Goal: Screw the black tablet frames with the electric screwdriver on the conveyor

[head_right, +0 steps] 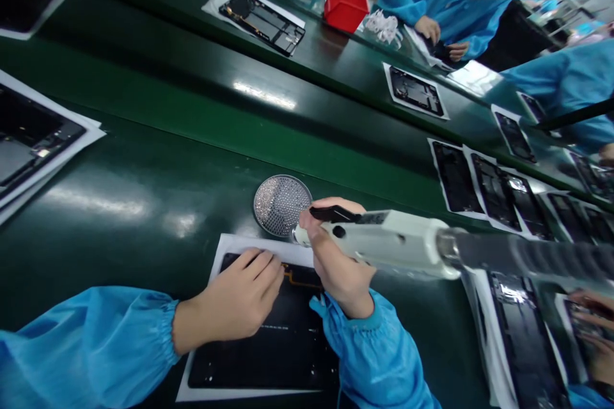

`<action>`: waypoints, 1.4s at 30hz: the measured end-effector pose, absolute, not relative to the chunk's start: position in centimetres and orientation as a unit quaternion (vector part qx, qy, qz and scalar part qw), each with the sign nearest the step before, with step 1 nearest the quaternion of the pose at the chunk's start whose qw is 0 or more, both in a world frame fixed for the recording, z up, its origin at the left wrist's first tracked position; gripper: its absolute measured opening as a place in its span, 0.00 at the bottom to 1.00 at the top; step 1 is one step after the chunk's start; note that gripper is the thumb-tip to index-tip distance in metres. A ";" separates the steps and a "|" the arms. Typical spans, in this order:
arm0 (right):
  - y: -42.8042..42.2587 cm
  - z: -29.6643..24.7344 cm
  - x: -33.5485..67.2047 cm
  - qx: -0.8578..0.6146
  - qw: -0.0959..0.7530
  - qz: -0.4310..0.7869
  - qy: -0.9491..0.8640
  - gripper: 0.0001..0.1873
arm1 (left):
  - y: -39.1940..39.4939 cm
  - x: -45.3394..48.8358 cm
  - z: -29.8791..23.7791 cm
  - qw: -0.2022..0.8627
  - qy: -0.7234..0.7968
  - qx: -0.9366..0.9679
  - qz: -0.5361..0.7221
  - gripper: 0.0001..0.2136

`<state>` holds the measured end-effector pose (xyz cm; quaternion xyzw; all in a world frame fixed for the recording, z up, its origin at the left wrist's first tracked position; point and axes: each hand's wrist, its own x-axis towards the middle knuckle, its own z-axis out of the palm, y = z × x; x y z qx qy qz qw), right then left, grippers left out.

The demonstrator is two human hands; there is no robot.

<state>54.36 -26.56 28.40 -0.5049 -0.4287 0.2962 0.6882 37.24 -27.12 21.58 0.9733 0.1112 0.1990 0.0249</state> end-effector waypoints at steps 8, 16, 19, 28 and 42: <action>-25.7 27.4 54.3 -0.532 0.681 0.304 -0.401 0.11 | -27.2 37.5 21.9 0.049 0.126 0.967 0.214 0.15; -25.3 27.1 54.1 -0.536 0.682 0.310 -0.389 0.11 | -27.1 37.7 22.3 0.081 0.126 0.971 0.186 0.15; -25.2 27.0 54.2 -0.550 0.674 0.303 -0.389 0.10 | -27.1 37.7 22.3 0.079 0.120 0.974 0.174 0.16; -25.2 26.6 54.3 -0.561 0.663 0.305 -0.390 0.09 | -27.2 37.6 22.2 0.079 0.121 0.974 0.173 0.16; -30.5 29.3 53.8 -0.520 0.658 0.316 -0.443 0.12 | -27.3 37.6 21.7 0.107 0.150 0.963 0.198 0.16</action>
